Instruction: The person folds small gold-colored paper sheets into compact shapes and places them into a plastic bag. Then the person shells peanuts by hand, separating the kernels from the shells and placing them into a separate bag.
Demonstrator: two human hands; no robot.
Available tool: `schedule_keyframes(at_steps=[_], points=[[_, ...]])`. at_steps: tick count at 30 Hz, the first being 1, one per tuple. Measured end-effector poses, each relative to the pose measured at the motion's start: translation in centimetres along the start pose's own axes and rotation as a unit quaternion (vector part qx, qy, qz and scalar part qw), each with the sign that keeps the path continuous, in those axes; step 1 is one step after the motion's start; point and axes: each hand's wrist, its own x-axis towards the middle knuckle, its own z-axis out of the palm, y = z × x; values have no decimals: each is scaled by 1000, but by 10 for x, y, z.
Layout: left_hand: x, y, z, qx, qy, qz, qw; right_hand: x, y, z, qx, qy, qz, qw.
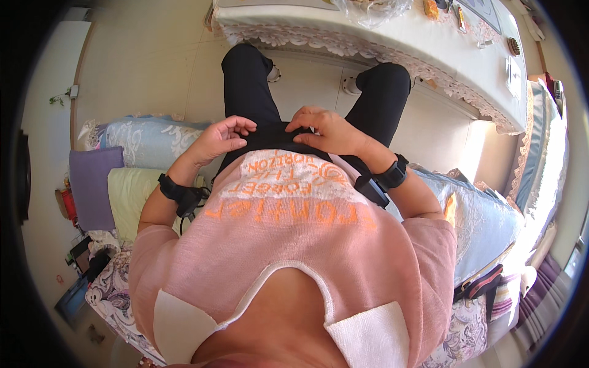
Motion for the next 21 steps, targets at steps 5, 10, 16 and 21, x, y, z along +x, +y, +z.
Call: schedule_keyframes(at_steps=[5,10,16,21], points=[[-47,-1,19,166,20,60,984,-30,-24,21,-44,20,-6,999],[-78,-1,43,332,42,112,936,-50,-48,40,-120,48,-40,991],[-119,-11,44,259,126,36,957,-70,-57,38,-140,72,24,987],[-151,-21,37,168,108,-83,976,-65,-58,39,-138,80,40,986]])
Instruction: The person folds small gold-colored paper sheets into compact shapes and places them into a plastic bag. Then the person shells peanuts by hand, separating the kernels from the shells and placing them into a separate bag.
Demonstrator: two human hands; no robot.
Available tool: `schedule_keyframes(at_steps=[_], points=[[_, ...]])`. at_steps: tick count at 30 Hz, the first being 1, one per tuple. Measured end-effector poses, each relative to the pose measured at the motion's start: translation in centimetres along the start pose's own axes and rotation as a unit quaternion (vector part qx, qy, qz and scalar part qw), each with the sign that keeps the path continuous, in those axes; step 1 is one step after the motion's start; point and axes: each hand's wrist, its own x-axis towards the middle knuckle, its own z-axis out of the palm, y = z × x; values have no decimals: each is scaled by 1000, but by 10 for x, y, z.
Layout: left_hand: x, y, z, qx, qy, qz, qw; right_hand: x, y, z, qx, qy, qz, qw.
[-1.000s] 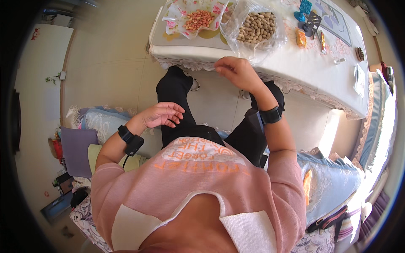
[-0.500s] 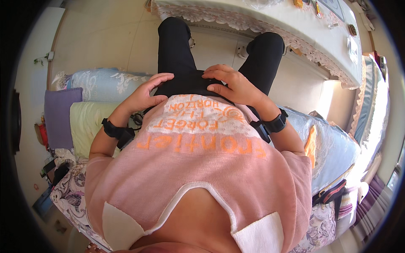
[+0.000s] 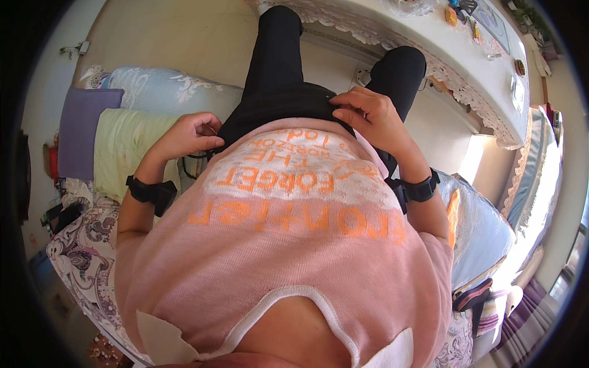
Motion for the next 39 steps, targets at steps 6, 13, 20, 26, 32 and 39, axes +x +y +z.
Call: schedule_keyframes(at_steps=[6,13,20,26,32,39], points=[[-5,-7,-4,-11,-74,16,997,22,-21,3,-44,-36,-81,995],[-4,11,-19,127,-133,57,981,50,-34,14,-36,-63,-154,985],[-4,35,-25,403,-29,343,848,41,-35,8,-41,-75,-148,985],[35,82,0,494,122,568,647,36,-41,15,24,-66,-76,995],[103,132,52,475,96,632,604,27,-25,22,75,-52,-36,995],[86,109,51,288,-20,496,819,1,-13,31,97,16,15,995]])
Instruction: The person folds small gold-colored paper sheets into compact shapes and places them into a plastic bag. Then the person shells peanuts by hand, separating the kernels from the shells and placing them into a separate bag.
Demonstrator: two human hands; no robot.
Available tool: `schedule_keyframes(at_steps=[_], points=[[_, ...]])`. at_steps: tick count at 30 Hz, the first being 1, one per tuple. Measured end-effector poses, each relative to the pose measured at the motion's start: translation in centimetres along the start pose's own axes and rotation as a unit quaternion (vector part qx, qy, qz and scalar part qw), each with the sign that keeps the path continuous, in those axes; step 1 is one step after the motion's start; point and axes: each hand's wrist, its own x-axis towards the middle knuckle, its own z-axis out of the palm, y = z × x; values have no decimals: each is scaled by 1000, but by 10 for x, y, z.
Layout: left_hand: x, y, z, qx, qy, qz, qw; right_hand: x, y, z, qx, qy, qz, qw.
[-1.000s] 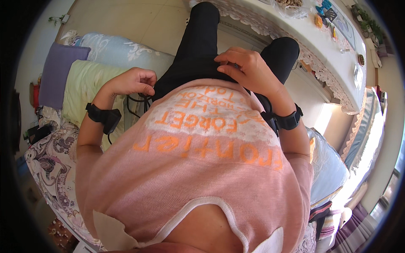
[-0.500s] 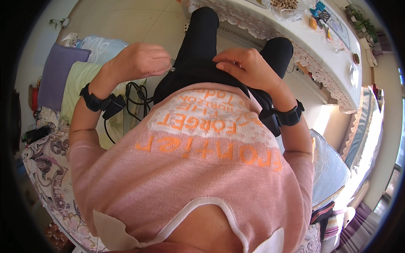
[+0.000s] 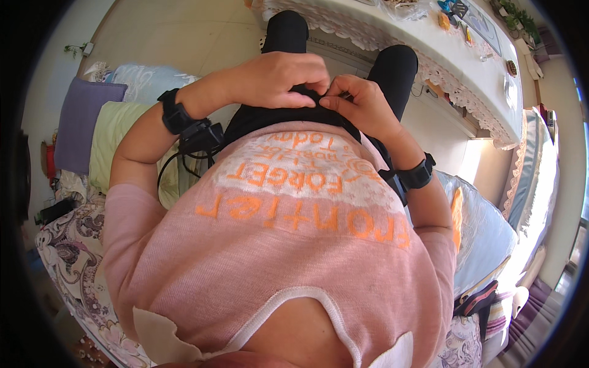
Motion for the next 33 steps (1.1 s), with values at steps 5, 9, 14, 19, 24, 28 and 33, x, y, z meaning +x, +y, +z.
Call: schedule_keyframes(at_steps=[5,9,14,19,24,28,33], points=[[-56,1,-9,18,-82,-110,990,-8,-16,0,-216,47,-140,965],[-68,5,-2,-41,-48,-72,995,-13,-13,-13,-155,18,-34,987],[-65,12,-2,153,-10,-56,987,-19,0,-37,61,-21,133,989],[-61,13,-1,222,-15,-77,972,-20,-7,-49,131,-59,191,971],[-34,-16,20,259,-19,-63,964,-8,-9,-42,289,-56,251,922],[-20,-22,41,324,15,-16,946,-18,-6,-46,237,-50,269,932],[-12,-27,47,309,22,-4,951,-27,8,-51,327,-57,285,899]])
